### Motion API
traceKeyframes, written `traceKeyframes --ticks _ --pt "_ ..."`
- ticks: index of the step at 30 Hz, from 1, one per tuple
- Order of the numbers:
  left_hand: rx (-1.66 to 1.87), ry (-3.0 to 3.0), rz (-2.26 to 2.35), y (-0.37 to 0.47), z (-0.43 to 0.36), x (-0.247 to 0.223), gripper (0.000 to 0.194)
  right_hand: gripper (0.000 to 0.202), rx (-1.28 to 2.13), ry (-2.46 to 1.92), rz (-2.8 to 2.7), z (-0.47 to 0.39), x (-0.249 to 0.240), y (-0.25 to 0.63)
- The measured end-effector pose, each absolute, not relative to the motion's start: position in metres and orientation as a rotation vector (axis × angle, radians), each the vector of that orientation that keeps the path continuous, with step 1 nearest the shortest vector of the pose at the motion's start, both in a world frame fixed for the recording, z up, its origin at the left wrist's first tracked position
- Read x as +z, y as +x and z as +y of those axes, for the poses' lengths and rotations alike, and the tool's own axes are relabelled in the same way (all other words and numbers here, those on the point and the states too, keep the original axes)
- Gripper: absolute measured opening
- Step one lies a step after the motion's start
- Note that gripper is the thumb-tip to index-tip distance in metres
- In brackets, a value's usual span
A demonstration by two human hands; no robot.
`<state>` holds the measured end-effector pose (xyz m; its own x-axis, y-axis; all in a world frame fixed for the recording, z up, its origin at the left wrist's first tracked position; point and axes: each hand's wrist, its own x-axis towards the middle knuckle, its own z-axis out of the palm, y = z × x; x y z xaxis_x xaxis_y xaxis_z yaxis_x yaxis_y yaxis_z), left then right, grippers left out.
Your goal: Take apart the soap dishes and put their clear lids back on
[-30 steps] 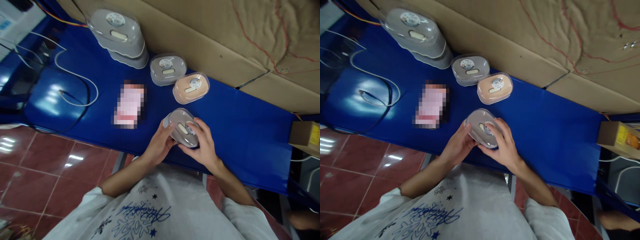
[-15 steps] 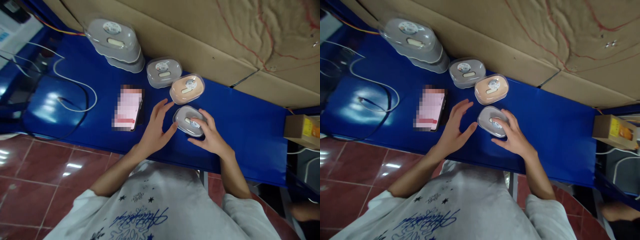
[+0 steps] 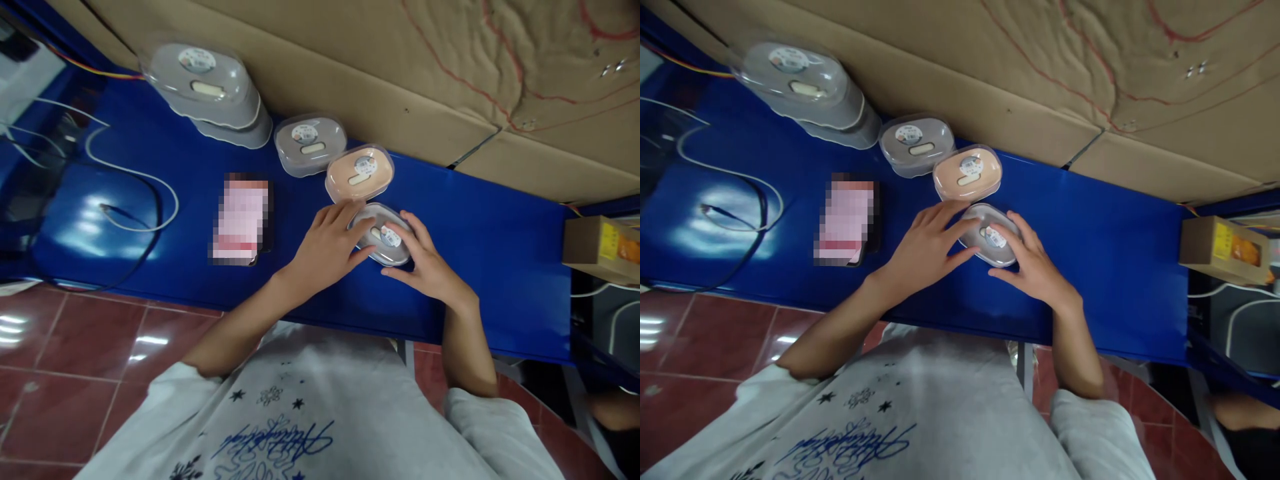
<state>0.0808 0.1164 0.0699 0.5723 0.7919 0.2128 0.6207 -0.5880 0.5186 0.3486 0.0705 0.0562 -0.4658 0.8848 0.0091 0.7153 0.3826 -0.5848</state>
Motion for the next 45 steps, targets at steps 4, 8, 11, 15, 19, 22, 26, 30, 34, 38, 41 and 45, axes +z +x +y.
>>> traceKeyframes --ticks 4,8,11,15,19,22,26,30,34,38,41,45 --pt "0.574 2.414 1.134 0.081 0.116 0.063 0.048 0.098 0.698 -1.441 -2.290 0.070 0.051 0.344" --pt "0.651 2.294 1.087 0.079 0.118 0.055 0.048 0.111 0.796 -1.430 -2.241 0.073 0.047 0.348" --pt "0.690 2.189 1.065 0.078 0.120 0.050 0.047 0.116 0.906 -1.398 -2.194 0.076 0.044 0.357" --pt "0.657 2.126 1.049 0.076 0.121 0.047 0.049 0.124 0.990 -1.451 -2.124 0.078 0.045 0.365" --pt "0.637 2.107 1.020 0.073 0.123 0.046 0.052 0.118 0.966 -1.553 -2.108 0.079 0.049 0.366" --pt "0.645 2.099 1.009 0.074 0.122 0.044 0.053 0.115 0.961 -1.554 -2.127 0.078 0.051 0.368" --pt "0.670 2.110 1.002 0.079 0.119 0.042 0.055 0.114 0.754 -1.551 -2.175 0.075 0.056 0.364" --pt "0.793 2.111 1.041 0.083 0.123 0.048 0.052 0.080 0.407 -1.479 -2.298 0.069 0.062 0.341" --pt "0.903 2.208 1.258 0.082 0.134 0.051 0.044 0.053 0.274 -1.438 -2.375 0.064 0.064 0.327" --pt "0.720 2.356 1.374 0.078 0.141 0.048 0.051 0.046 0.194 -1.536 -2.349 0.065 0.068 0.338" --pt "0.683 2.380 1.418 0.076 0.139 0.048 0.051 0.044 0.145 -1.605 -2.320 0.066 0.070 0.343" --pt "0.747 2.373 1.461 0.078 0.131 0.051 0.049 0.052 0.153 -1.583 -2.330 0.064 0.067 0.335"
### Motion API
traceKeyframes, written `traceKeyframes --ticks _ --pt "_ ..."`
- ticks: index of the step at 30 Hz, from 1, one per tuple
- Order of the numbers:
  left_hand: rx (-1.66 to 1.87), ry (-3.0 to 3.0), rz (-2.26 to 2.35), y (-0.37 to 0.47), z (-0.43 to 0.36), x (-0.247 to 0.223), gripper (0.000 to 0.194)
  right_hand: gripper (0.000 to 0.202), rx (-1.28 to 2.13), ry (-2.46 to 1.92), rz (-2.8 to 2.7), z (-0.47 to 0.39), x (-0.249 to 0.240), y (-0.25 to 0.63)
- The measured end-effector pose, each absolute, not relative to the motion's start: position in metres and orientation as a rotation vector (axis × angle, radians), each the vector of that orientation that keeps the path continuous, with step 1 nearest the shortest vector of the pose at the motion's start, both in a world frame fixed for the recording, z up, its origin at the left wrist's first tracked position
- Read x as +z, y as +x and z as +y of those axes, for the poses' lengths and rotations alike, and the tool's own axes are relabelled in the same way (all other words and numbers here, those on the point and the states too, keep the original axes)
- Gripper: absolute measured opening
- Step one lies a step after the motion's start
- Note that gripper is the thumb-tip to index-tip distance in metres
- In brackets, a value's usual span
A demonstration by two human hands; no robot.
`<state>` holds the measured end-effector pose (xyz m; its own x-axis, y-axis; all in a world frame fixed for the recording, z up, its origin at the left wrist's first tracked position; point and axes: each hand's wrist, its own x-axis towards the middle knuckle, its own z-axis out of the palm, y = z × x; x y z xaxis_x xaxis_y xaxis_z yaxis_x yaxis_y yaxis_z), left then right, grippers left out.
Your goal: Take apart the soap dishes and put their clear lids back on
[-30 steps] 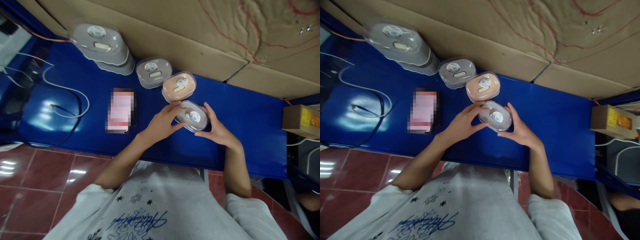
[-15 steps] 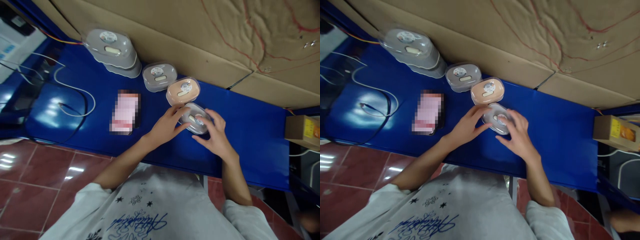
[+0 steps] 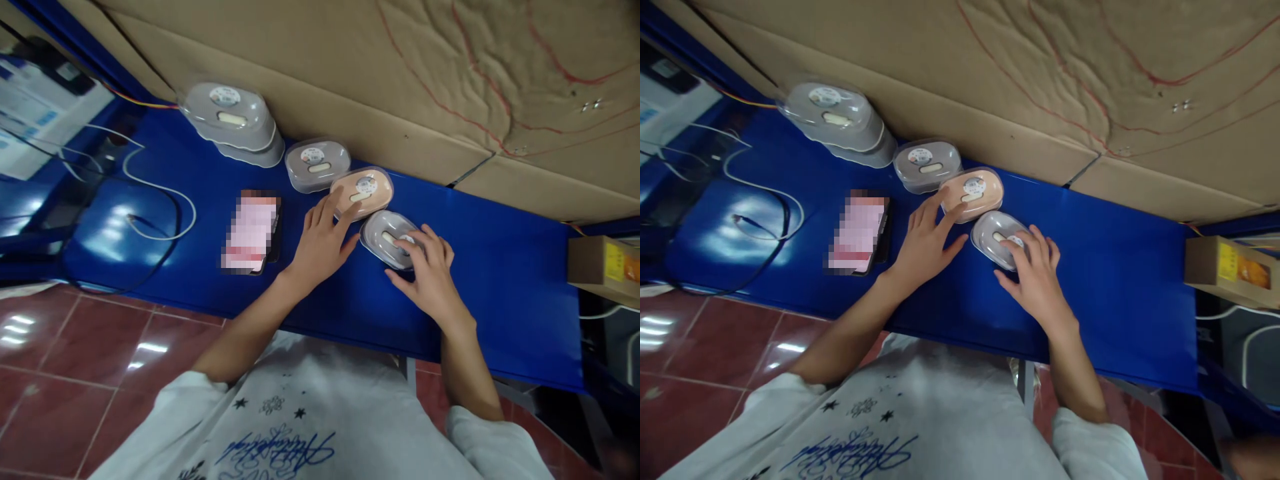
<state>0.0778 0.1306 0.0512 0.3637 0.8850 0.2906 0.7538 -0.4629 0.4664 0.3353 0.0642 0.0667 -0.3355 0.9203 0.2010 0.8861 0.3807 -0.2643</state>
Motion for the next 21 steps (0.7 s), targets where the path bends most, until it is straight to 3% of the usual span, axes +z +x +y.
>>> traceKeyframes --ticks 5,10,15,18,21 --pt "0.884 2.196 1.263 0.082 0.120 0.047 0.040 0.054 0.242 -1.590 -2.296 0.066 0.063 0.333" --pt "0.784 1.978 1.058 0.079 0.101 0.039 0.061 0.049 0.330 -1.480 -2.337 0.068 0.070 0.344" --pt "0.736 1.956 1.165 0.069 0.081 0.040 0.079 0.046 0.488 -1.357 -2.432 0.061 0.081 0.339" --pt "0.696 1.931 1.127 0.066 0.082 0.037 0.100 0.049 0.478 -1.354 -2.438 0.058 0.082 0.332" --pt "0.649 1.933 1.078 0.067 0.087 0.033 0.105 0.053 0.438 -1.346 -2.450 0.058 0.080 0.328"
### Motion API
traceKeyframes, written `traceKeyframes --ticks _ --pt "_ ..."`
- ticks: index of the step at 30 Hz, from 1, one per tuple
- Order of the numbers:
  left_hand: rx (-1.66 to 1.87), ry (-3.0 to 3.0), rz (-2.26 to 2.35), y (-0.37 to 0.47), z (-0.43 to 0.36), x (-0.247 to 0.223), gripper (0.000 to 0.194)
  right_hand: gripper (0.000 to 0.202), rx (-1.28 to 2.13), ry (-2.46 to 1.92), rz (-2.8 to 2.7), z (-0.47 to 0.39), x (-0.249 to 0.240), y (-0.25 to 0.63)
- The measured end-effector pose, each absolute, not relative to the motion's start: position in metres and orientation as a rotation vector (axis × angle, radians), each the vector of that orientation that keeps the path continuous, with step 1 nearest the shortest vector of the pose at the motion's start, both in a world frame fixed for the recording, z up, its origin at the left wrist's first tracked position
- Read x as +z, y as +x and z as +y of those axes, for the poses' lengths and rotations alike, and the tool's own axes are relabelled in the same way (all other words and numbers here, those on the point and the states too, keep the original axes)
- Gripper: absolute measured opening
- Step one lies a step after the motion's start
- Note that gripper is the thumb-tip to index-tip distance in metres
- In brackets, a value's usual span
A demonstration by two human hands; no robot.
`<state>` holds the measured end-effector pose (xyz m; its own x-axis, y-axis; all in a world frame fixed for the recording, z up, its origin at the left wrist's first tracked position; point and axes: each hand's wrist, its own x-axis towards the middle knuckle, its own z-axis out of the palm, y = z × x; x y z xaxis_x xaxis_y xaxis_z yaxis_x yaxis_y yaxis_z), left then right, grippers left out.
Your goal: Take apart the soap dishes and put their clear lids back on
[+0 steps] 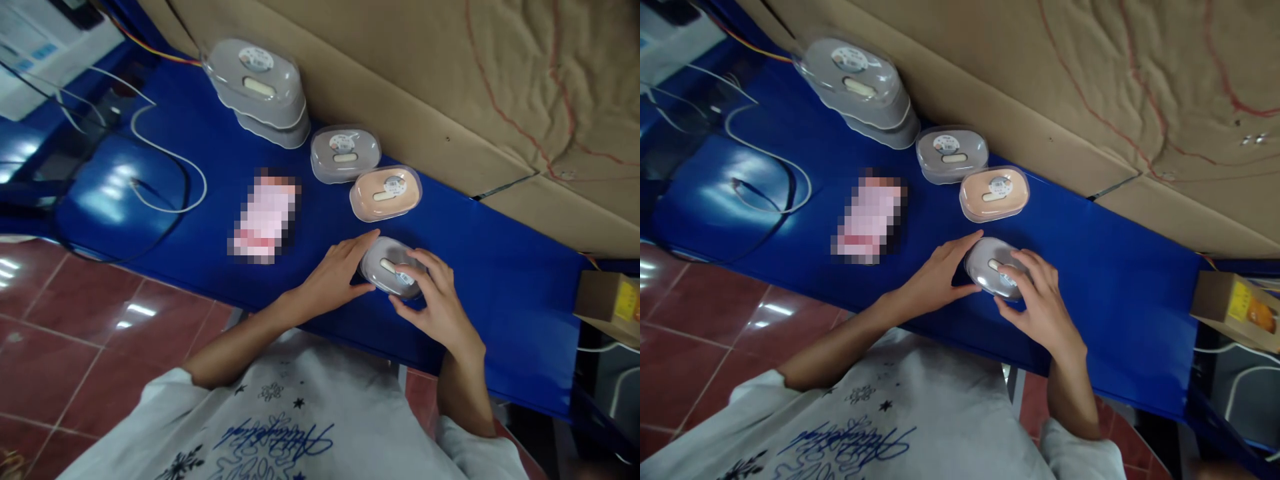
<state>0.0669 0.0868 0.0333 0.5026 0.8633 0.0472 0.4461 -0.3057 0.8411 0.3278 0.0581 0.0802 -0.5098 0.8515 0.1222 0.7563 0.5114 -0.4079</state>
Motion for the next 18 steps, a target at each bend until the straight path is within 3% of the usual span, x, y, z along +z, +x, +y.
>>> traceKeyframes --ticks 12,18 --pt "0.714 1.942 1.064 0.065 0.091 0.024 0.091 0.068 0.342 -1.305 -2.483 0.058 0.078 0.320" --pt "0.755 1.933 1.012 0.063 0.095 0.020 0.095 0.067 0.353 -1.305 -2.510 0.059 0.077 0.320"
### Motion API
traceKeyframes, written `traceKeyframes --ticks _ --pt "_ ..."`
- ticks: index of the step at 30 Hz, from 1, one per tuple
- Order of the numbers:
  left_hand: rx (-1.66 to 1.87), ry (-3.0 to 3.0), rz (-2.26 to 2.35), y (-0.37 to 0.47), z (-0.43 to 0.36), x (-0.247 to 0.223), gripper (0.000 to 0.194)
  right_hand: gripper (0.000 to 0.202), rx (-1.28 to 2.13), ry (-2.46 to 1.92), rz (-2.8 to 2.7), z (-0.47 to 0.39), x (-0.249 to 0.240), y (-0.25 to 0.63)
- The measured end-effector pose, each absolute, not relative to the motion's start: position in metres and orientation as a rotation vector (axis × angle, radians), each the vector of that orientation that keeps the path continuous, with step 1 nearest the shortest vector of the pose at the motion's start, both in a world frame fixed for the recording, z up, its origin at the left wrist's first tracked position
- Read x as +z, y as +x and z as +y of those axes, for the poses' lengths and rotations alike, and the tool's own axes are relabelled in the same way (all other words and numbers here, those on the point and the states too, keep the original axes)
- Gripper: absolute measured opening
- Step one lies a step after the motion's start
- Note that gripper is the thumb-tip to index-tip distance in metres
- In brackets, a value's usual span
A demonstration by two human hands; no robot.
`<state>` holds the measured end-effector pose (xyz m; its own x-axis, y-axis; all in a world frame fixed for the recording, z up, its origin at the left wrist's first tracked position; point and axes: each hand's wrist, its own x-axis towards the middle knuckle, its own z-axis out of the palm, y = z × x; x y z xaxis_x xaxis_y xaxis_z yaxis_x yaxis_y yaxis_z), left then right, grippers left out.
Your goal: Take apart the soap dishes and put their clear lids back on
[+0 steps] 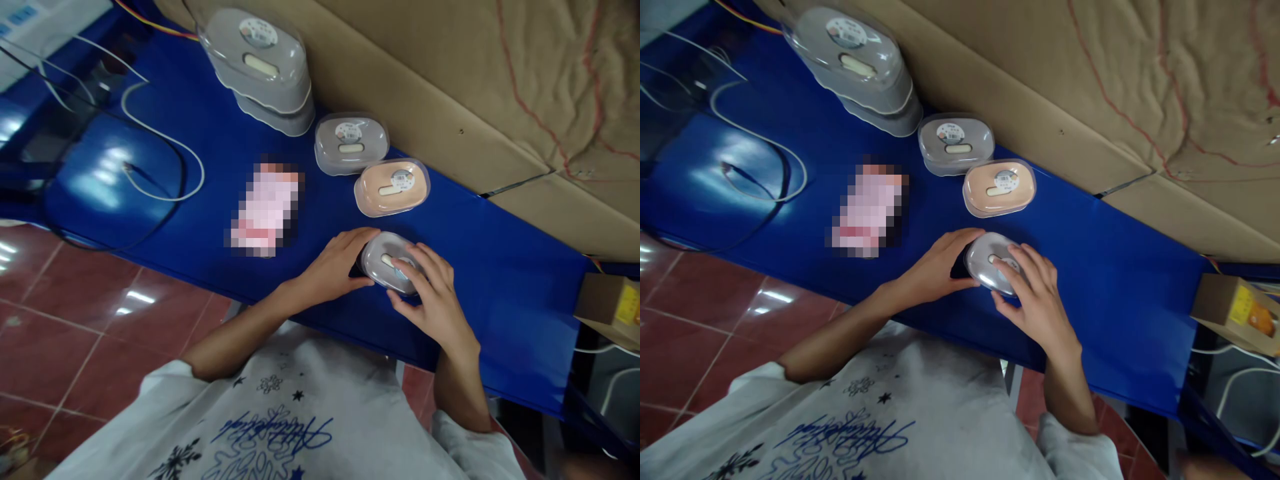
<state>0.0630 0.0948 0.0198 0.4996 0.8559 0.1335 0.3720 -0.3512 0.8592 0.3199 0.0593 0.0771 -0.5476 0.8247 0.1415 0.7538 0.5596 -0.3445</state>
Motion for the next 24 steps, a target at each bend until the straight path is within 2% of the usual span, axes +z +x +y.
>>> traceKeyframes --ticks 10,14,24 --pt "0.680 1.879 1.004 0.059 0.097 0.027 0.098 0.072 0.449 -1.306 -2.481 0.057 0.073 0.320" --pt "0.681 1.833 1.009 0.057 0.097 0.030 0.093 0.076 0.512 -1.287 -2.488 0.058 0.073 0.321" --pt "0.657 1.786 1.010 0.056 0.098 0.032 0.093 0.070 0.347 -1.323 -2.587 0.058 0.069 0.314"
